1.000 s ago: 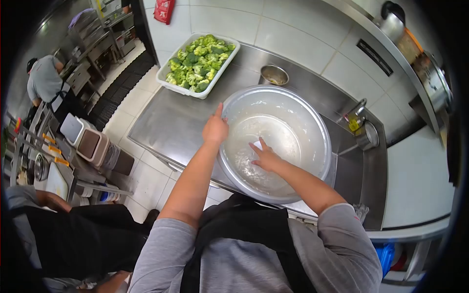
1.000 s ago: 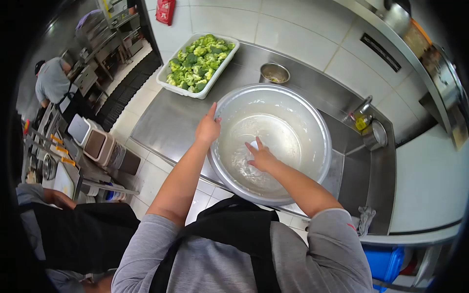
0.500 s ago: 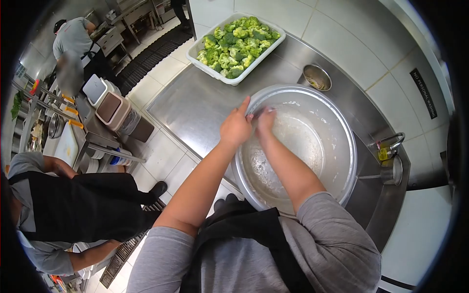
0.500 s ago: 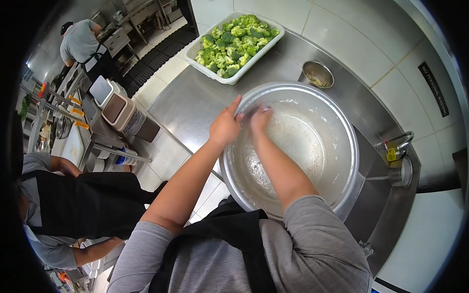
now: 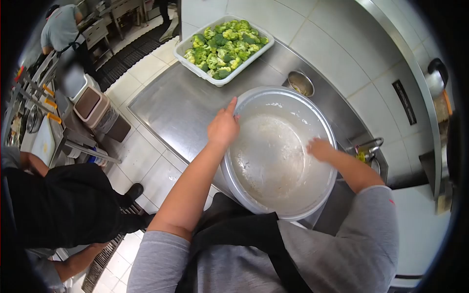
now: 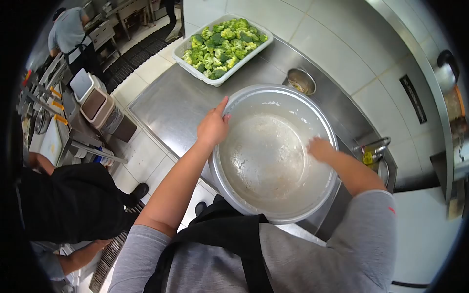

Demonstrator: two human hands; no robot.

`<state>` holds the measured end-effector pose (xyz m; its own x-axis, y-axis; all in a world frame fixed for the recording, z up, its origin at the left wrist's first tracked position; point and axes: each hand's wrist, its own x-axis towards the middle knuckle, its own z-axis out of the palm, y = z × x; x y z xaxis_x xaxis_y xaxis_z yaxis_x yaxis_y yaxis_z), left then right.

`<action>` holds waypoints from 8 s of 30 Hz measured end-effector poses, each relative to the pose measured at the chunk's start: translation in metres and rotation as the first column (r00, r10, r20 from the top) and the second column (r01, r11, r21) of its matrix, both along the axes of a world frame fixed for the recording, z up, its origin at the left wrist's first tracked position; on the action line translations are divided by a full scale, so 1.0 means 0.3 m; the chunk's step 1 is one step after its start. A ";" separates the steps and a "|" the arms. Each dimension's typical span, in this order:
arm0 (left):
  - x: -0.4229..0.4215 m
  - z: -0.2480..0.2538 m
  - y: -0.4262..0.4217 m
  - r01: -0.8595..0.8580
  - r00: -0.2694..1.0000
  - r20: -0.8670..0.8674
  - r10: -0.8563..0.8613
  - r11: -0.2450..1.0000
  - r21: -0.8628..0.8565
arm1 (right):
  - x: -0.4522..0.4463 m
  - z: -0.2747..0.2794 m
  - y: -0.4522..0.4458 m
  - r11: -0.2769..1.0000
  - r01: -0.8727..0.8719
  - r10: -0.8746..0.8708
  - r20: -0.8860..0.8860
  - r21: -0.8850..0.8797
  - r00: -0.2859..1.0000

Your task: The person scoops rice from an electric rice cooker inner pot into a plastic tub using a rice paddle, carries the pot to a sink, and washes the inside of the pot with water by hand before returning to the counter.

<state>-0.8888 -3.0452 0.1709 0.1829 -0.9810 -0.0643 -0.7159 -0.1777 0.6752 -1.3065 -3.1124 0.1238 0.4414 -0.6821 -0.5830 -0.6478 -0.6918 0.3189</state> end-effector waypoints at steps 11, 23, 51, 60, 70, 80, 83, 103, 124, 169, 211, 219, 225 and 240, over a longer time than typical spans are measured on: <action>0.005 0.013 -0.006 -0.008 1.000 0.030 0.008 1.000 0.006 | 0.364 -0.025 -0.396 0.547 -0.639 0.797 0.104 -0.541 0.594; 0.006 -0.030 -0.024 -0.021 0.999 -0.040 0.020 0.999 -0.040 | 0.495 -0.124 0.538 0.777 -0.063 -0.387 0.554 0.626 0.737; 0.011 -0.003 -0.023 -0.045 0.995 -0.090 0.042 0.999 -0.030 | 0.420 -0.303 -0.127 0.543 0.539 -0.742 0.669 0.644 -0.051; 0.008 -0.030 -0.031 -0.035 0.997 -0.076 0.033 0.999 -0.035 | 0.429 -0.293 -0.109 0.804 0.593 -0.329 0.869 0.052 0.369; 0.009 -0.001 -0.026 -0.040 0.993 -0.115 0.040 0.999 0.003 | 0.481 -0.286 0.039 0.915 0.384 -0.193 0.704 -0.122 0.684; 0.010 -0.021 -0.029 -0.042 0.991 -0.127 0.038 0.999 -0.031 | 0.530 -0.251 0.111 0.956 0.249 -0.090 0.657 -0.154 0.749; 0.008 -0.005 -0.027 -0.044 0.993 -0.106 0.041 0.999 -0.026 | 0.559 -0.274 -0.077 0.921 0.361 -0.165 0.690 -0.147 0.704; 0.008 -0.006 -0.019 -0.041 0.996 -0.079 0.038 0.999 -0.033 | 0.624 -0.283 0.185 0.971 0.164 0.004 0.693 -0.176 0.721; 0.010 -0.019 -0.024 -0.051 0.996 -0.074 0.048 0.998 -0.035 | 0.772 -0.197 0.155 0.963 0.271 -0.180 0.752 0.003 0.634; -0.003 -0.023 -0.029 -0.023 1.000 0.000 0.023 0.997 -0.077 | 0.795 -0.255 0.365 0.996 0.089 -0.040 0.817 -0.014 0.575; 0.021 -0.094 -0.197 0.286 0.835 -0.455 -0.310 0.950 -0.124 | 0.684 -0.256 0.110 0.675 0.721 -0.587 0.476 -0.160 0.655; 0.020 -0.075 -0.186 0.267 0.844 -0.470 -0.260 0.962 -0.053 | 0.688 -0.308 -0.096 0.730 0.655 -0.502 0.496 -0.196 0.708; 0.021 -0.071 -0.187 0.264 0.833 -0.480 -0.276 0.960 -0.093 | 0.847 -0.275 0.098 0.798 0.583 -0.415 0.562 -0.153 0.715; 0.015 -0.073 -0.183 0.227 0.878 -0.404 -0.257 0.966 -0.123 | 0.642 0.029 0.237 0.366 0.457 -0.793 0.529 0.811 -0.303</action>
